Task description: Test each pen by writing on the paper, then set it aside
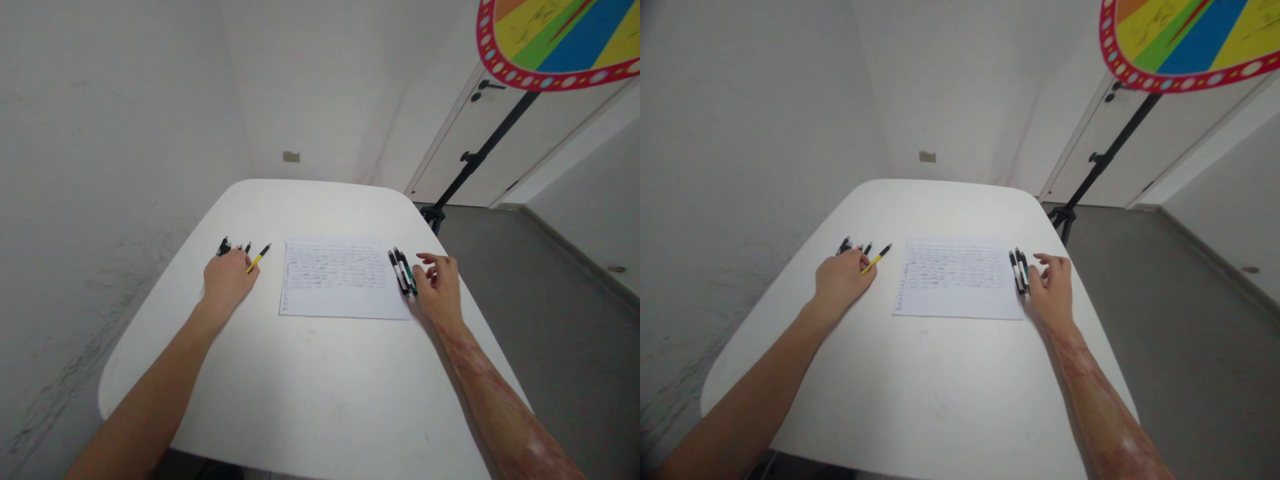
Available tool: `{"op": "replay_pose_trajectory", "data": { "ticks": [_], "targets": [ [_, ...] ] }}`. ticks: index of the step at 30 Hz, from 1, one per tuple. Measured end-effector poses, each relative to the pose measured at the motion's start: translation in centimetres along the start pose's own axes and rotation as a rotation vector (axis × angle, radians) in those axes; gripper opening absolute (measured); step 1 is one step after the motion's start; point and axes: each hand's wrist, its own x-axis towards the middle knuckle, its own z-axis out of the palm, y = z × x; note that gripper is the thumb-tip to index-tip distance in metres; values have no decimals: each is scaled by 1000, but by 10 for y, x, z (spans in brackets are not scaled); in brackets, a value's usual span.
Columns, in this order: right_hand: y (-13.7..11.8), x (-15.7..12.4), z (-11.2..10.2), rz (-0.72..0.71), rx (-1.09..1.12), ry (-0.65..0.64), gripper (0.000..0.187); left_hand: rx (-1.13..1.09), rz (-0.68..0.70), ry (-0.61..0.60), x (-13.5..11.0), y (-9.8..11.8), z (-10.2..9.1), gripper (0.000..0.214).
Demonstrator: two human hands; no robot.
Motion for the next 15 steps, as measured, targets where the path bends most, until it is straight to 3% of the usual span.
{"op": "replay_pose_trajectory", "data": {
  "ticks": [3, 5, 8, 10, 12, 15],
  "targets": [
    [-17, 0, -5, -99, 16, 71, 23, -86, 61, 123, -5, 6, -1, 20],
    [-34, -1, -4, -177, 53, 47, 20, -179, 209, 221, -11, 14, 1, 21],
    [-63, -5, 7, -239, 123, -168, 21, -338, 528, 276, -20, 29, 7, 25],
    [-81, -11, 19, -247, 175, -334, 21, -417, 667, 260, -24, 38, 12, 24],
    [-95, -17, 32, -251, 217, -480, 23, -452, 738, 252, -27, 45, 16, 24],
    [-105, -26, 49, -245, 226, -592, 27, -461, 782, 258, -28, 48, 18, 24]
  ]
}}
